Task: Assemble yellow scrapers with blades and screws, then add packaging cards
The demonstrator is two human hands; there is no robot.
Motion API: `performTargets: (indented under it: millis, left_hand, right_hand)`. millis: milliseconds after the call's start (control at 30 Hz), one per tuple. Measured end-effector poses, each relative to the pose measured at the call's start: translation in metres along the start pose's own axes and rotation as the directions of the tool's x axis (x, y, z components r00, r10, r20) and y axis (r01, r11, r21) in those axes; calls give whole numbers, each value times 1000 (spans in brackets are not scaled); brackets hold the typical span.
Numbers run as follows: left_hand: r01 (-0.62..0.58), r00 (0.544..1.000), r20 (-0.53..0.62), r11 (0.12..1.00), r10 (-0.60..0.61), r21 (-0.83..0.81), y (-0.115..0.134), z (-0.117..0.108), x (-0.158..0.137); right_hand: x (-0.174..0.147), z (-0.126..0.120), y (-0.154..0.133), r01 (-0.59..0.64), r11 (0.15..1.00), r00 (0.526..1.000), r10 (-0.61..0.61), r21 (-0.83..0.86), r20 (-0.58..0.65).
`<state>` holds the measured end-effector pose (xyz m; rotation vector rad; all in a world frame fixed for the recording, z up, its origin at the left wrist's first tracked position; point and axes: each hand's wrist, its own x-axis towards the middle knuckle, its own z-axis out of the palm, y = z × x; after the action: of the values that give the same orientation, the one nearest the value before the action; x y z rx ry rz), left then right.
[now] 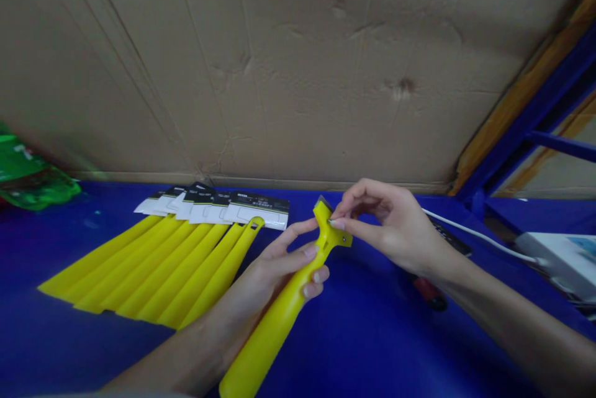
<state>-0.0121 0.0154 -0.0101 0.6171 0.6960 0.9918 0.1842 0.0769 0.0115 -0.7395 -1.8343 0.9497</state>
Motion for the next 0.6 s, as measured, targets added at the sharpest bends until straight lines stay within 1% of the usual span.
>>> performTargets:
  millis: [167,267,367,467,533,600]
  left_hand:
    - [46,998,37,999,-47,29,-2,-3,0]
    - [75,994,72,996,-79,54,-1,-5,0]
    - [99,985,138,994,-105,54,1,-6,0]
    - [135,971,189,988,-146,72,2,-7,1]
    - [130,970,197,988,-145,87,1,-7,1]
    - [113,976,179,989,-128,91,-1,-7,1]
  right_hand:
    - [0,-5,-2,-9,1000,998,9,-5,62]
    - [1,-11,1,-60,998,996,62,-29,69]
    - [2,-19,5,-139,990,986,141,-23,90]
    - [1,-23,7,-254,967,961,251,11,118]
    - [0,-23,6,-350,934,932,340,67,127]
    - [-2,-20,4,-414,901,909,400,131,118]
